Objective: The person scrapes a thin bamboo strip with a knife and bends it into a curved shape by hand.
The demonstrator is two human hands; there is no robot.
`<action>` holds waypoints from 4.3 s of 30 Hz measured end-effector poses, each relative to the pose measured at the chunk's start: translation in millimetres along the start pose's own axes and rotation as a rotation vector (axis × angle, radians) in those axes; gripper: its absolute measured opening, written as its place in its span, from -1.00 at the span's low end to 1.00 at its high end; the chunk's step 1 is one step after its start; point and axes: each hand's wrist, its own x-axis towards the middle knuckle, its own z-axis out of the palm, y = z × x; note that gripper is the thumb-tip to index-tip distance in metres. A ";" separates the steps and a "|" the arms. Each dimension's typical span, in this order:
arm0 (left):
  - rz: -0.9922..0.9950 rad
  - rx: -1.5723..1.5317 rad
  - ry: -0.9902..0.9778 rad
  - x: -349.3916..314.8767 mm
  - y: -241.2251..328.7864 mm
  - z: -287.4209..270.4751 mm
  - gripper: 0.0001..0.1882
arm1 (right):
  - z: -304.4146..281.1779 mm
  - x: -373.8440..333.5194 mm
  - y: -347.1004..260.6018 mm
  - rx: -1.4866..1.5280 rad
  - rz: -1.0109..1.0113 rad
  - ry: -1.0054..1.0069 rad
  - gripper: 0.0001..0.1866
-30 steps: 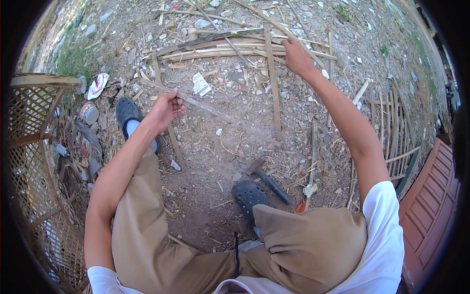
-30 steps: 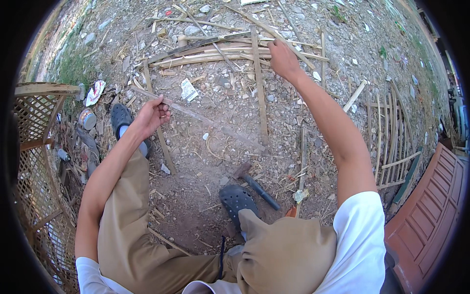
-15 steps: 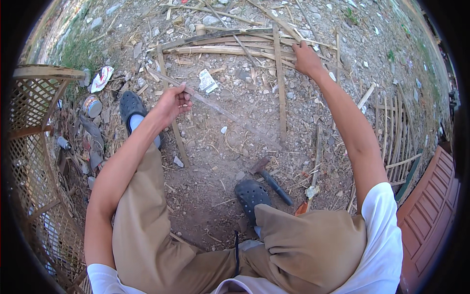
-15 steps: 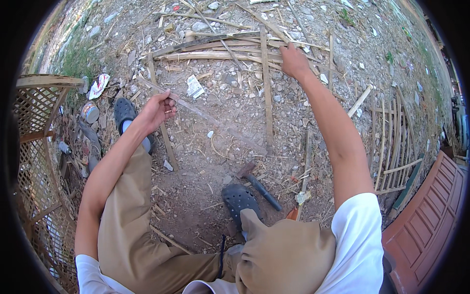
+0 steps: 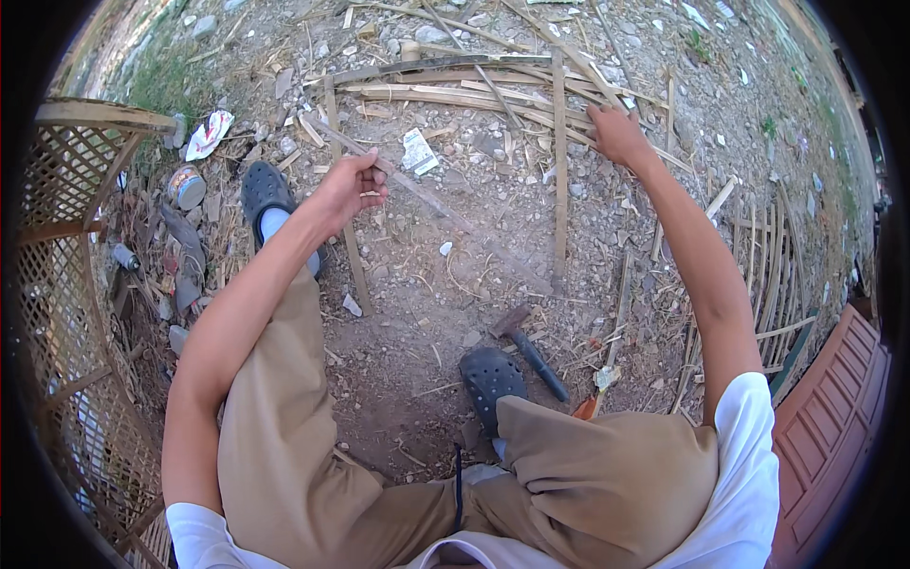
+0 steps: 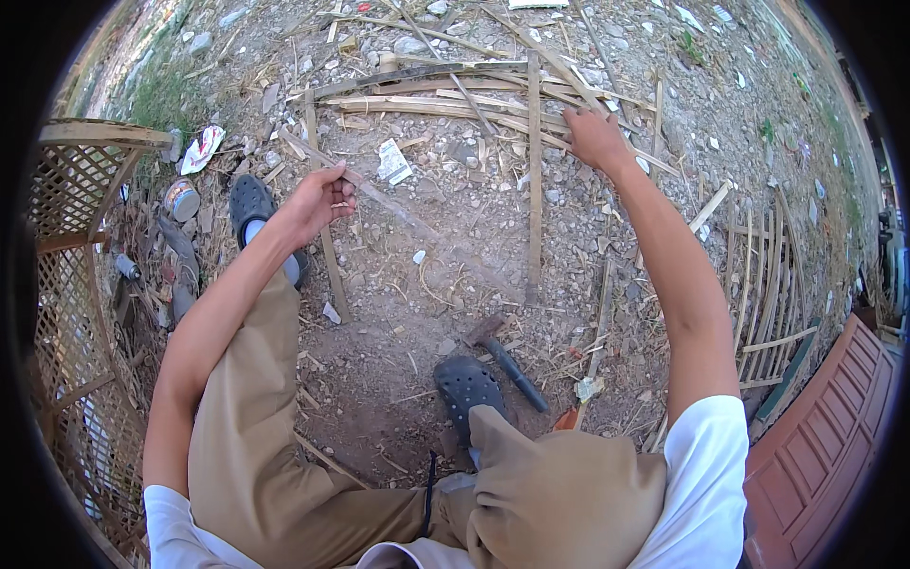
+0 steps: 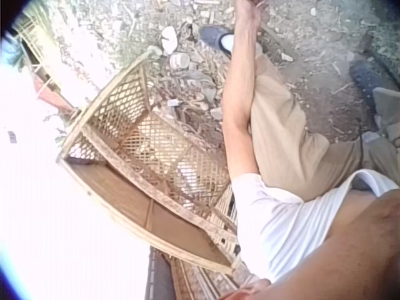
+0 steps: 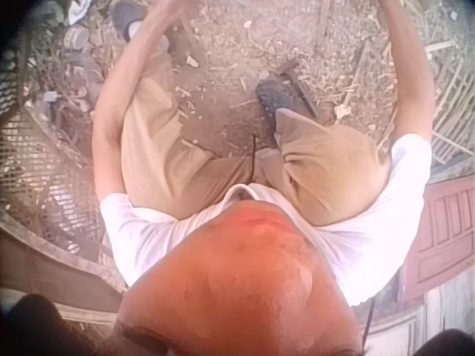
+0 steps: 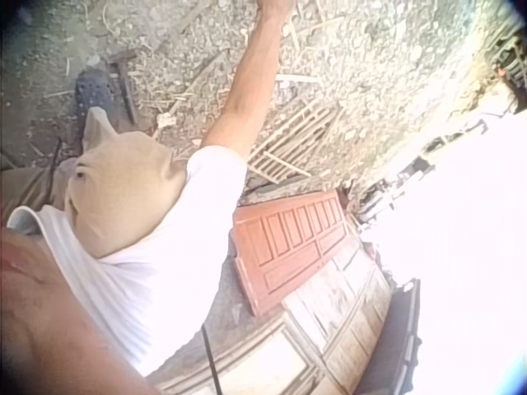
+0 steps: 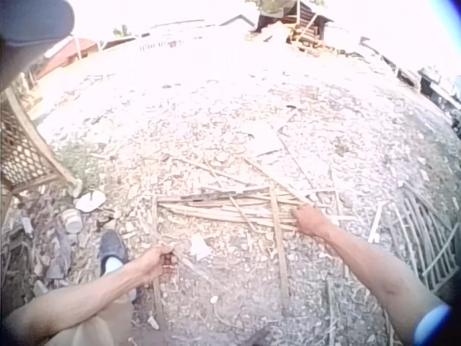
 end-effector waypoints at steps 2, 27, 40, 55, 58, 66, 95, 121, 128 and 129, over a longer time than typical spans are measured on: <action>0.009 0.010 0.007 0.4 -0.4 -0.9 -0.65 | 1.6 -1.1 1.5 -0.028 -0.027 0.016 -0.54; 0.146 -0.475 0.239 34.8 14.4 -6.2 -0.70 | -22.9 -97.7 -40.6 0.130 -0.258 0.329 -0.75; 0.349 -0.591 0.240 35.8 43.1 -22.3 -0.77 | -25.6 -136.6 -35.6 0.157 -0.241 0.373 -0.74; 0.367 -0.265 0.386 -24.2 85.0 -18.6 -0.85 | -26.3 -130.8 -35.1 0.192 -0.180 0.420 -0.78; 0.316 -0.109 0.344 -49.7 91.9 -9.6 -0.86 | -31.2 -129.3 -38.5 0.185 -0.163 0.394 -0.78; 0.284 -0.547 -0.087 -34.5 89.2 -0.4 -0.73 | -42.5 -131.3 -43.8 0.130 -0.204 0.390 -0.78; 0.607 -0.964 -0.441 -68.6 106.8 -18.7 -0.54 | -22.8 -107.2 2.3 0.171 -0.166 0.322 -0.78; 0.635 -0.872 -0.415 -73.8 108.2 -15.4 -0.47 | -58.1 31.9 41.7 0.302 -0.075 0.585 -0.66; 0.618 -0.861 -0.438 -65.1 109.1 -3.4 -0.44 | -78.4 82.2 10.0 0.034 -0.197 0.700 -0.61; 0.620 -0.832 -0.429 -64.2 109.3 -6.0 -0.45 | -73.9 83.8 -0.4 -0.075 -0.238 0.846 -0.60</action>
